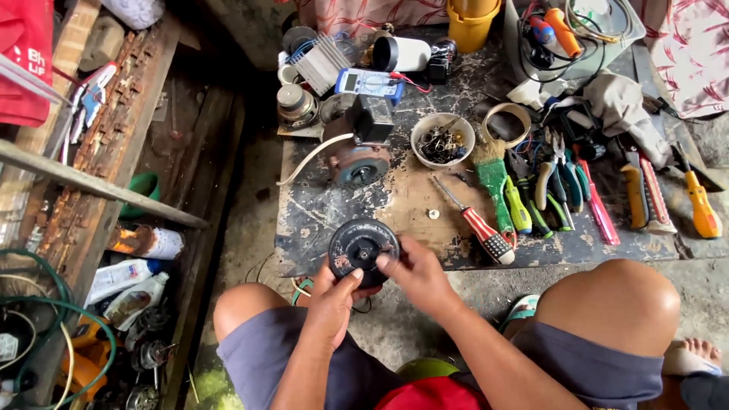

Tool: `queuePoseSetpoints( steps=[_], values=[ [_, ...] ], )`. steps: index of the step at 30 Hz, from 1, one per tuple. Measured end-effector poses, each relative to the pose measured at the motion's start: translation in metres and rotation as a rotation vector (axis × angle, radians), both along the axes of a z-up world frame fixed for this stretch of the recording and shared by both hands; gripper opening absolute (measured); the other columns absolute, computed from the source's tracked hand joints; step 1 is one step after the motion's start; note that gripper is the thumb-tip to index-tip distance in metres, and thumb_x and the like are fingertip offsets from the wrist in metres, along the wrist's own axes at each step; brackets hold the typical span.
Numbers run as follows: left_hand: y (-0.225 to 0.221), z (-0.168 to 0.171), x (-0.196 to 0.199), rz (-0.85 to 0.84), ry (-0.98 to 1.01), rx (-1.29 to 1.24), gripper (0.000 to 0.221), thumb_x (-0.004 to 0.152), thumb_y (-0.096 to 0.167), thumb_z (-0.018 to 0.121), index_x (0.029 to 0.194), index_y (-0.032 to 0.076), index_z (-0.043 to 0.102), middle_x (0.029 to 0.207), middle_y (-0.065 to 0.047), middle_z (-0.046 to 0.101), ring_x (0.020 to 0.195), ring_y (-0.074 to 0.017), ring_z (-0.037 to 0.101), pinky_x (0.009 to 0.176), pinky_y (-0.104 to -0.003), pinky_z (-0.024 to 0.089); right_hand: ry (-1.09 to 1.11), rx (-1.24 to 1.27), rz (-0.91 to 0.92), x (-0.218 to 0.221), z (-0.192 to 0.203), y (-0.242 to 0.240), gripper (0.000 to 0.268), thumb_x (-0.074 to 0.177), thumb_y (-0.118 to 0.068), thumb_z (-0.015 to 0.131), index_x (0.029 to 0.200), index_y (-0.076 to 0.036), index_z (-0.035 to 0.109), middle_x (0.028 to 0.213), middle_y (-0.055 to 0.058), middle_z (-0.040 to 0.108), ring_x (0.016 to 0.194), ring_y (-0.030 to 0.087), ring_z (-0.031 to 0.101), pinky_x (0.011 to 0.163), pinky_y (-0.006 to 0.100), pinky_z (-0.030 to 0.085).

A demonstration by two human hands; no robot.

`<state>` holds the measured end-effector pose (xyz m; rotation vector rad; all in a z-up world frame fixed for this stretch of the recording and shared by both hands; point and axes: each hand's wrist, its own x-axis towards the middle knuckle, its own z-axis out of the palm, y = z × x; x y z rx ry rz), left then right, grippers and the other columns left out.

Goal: Disassembling an electric motor using a screwdriver and pliers on a repair bench.

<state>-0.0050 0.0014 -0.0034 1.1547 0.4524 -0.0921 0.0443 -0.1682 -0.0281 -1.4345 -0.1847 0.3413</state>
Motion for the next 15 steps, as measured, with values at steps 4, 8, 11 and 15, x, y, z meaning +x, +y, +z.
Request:
queuePoseSetpoints(
  steps=[4,8,11,15],
  values=[
    [0.002,0.005,-0.015,0.042,-0.005,-0.197,0.065,0.089,0.012,0.064,0.150,0.016,0.043,0.140,-0.013,0.059,0.124,-0.0334,0.062,0.097,-0.052,0.057,-0.495,-0.311,-0.108,-0.021,0.016,0.007,0.023,0.092,-0.016,0.068,0.111,-0.004,0.068,0.097,0.008,0.065,0.088,0.022,0.062,0.076,0.036,0.053],
    [0.008,-0.022,-0.041,-0.045,-0.229,-0.566,0.059,0.088,0.039,0.074,0.136,0.007,0.058,0.133,-0.016,0.068,0.116,-0.0292,0.067,0.084,-0.044,0.060,-1.087,-0.428,-0.215,-0.039,0.017,-0.002,0.034,0.087,0.010,0.055,0.116,-0.001,0.068,0.123,0.020,0.065,0.111,0.041,0.068,0.096,0.052,0.059],
    [0.001,-0.023,-0.047,0.083,-0.029,-0.515,0.044,0.088,0.018,0.068,0.128,0.000,0.065,0.127,-0.019,0.071,0.118,-0.0323,0.068,0.096,-0.045,0.055,-1.038,-0.436,-0.154,-0.055,-0.007,-0.013,0.043,0.089,0.012,0.049,0.125,-0.004,0.066,0.135,0.024,0.056,0.124,0.043,0.063,0.095,0.045,0.059],
    [-0.004,-0.023,-0.053,0.096,0.067,-0.426,0.033,0.093,0.001,0.062,0.125,0.008,0.067,0.113,-0.007,0.072,0.109,-0.0218,0.066,0.094,-0.038,0.050,-0.932,-0.502,-0.087,-0.074,-0.021,-0.022,0.038,0.097,0.001,0.057,0.133,-0.009,0.064,0.146,0.020,0.049,0.130,0.040,0.060,0.099,0.046,0.062]
  ],
)
